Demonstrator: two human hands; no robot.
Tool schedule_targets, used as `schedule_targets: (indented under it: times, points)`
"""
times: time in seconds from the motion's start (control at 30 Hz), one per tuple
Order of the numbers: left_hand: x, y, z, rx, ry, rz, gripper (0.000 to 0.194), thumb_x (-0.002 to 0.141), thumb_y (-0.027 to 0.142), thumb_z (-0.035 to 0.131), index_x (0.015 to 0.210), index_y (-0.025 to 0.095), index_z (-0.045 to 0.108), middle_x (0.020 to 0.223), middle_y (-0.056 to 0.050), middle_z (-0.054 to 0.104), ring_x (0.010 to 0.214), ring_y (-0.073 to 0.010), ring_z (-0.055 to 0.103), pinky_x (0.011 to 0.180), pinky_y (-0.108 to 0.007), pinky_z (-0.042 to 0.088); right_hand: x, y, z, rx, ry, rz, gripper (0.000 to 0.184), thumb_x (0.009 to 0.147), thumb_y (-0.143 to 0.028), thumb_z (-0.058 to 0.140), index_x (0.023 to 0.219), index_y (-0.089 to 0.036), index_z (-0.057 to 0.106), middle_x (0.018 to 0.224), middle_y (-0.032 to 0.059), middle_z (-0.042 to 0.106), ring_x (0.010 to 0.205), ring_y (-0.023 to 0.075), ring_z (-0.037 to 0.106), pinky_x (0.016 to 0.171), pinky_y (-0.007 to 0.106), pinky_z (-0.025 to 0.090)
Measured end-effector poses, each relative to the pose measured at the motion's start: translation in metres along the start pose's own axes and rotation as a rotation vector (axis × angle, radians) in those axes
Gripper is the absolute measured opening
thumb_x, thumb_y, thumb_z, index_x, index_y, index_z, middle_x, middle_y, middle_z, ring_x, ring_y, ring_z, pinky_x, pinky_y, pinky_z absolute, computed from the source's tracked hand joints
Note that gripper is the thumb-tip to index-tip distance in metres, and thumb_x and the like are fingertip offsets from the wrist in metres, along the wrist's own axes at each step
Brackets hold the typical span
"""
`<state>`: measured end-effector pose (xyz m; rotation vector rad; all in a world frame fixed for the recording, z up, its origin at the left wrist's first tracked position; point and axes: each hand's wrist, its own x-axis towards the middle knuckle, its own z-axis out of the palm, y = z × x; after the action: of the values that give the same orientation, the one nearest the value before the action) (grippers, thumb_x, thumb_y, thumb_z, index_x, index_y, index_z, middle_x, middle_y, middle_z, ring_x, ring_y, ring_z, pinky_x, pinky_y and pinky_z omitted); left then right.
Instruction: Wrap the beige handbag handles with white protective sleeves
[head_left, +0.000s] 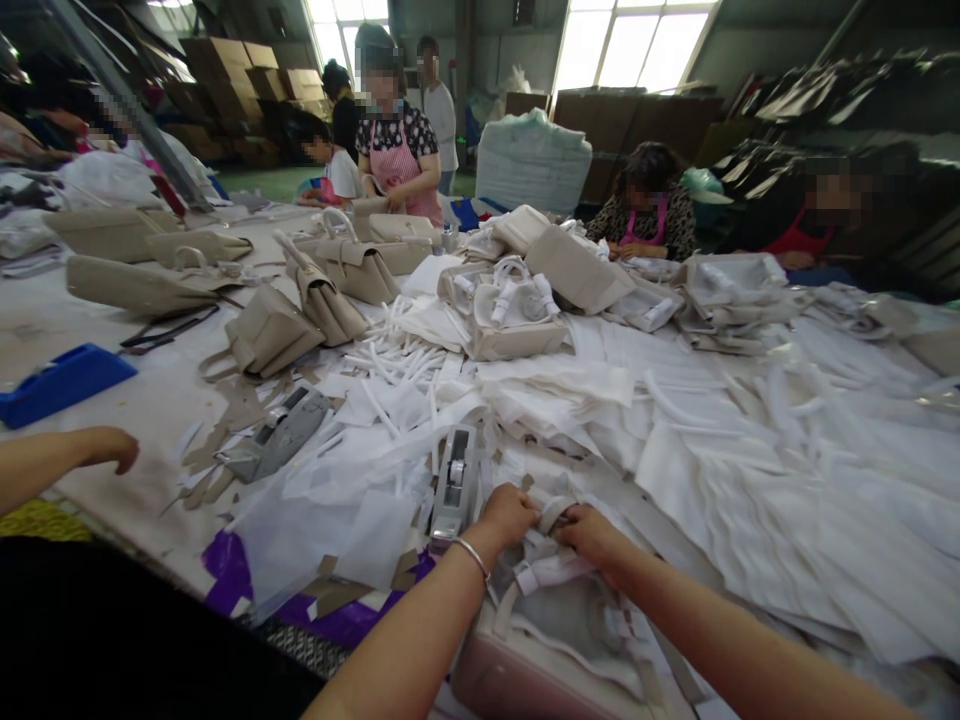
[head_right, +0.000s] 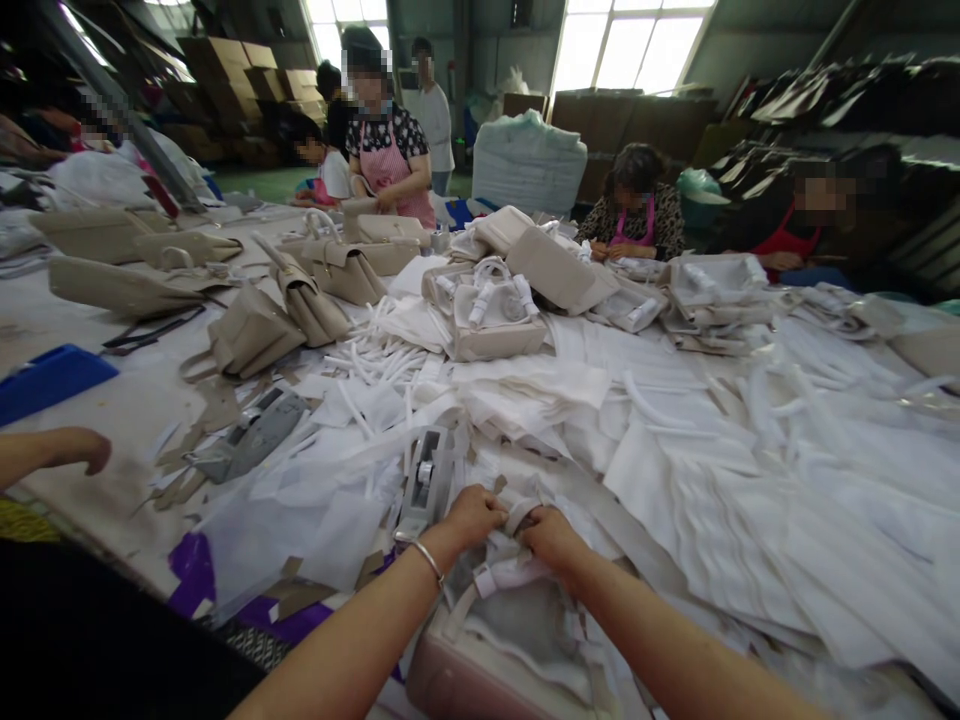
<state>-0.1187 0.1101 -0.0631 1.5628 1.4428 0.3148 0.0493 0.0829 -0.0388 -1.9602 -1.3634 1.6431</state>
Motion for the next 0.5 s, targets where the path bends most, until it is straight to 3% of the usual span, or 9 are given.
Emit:
schedule_targets:
  times: [0.17, 0.37, 0.5]
  points:
    - [-0.0018, -0.0006, 0.0033, 0.06, 0.003, 0.053, 0.018, 0.073, 0.02, 0.06, 0.072, 0.013, 0.077, 0.067, -0.003, 0.067, 0.071, -0.0156, 0.058, 0.07, -0.025, 0.043, -0.0012, -0.0001, 0.0001, 0.132, -0.03, 0.022, 0.031, 0.057, -0.01, 0.055, 0.084, -0.014, 0.072, 0.074, 0.0032, 0.07, 0.059, 0.0139, 0.057, 0.051, 0.023, 0.038]
    - [-0.0047, -0.0027, 0.007, 0.106, 0.035, 0.148, 0.02, 0.075, 0.02, 0.057, 0.079, 0.017, 0.077, 0.081, -0.004, 0.069, 0.085, -0.0173, 0.06, 0.079, -0.025, 0.045, -0.0038, -0.0034, -0.0017, 0.274, -0.055, 0.07, 0.018, 0.061, -0.017, 0.058, 0.078, -0.016, 0.067, 0.068, 0.0018, 0.067, 0.057, 0.0134, 0.056, 0.051, 0.023, 0.04]
    - [-0.0061, 0.0025, 0.0058, 0.278, 0.054, 0.156, 0.021, 0.077, 0.024, 0.057, 0.085, 0.022, 0.077, 0.092, -0.007, 0.068, 0.092, -0.0217, 0.059, 0.082, -0.031, 0.044, 0.001, 0.0022, 0.0002, 0.304, -0.067, 0.073, 0.019, 0.063, -0.022, 0.057, 0.08, -0.016, 0.063, 0.066, 0.002, 0.064, 0.054, 0.0129, 0.054, 0.05, 0.023, 0.04]
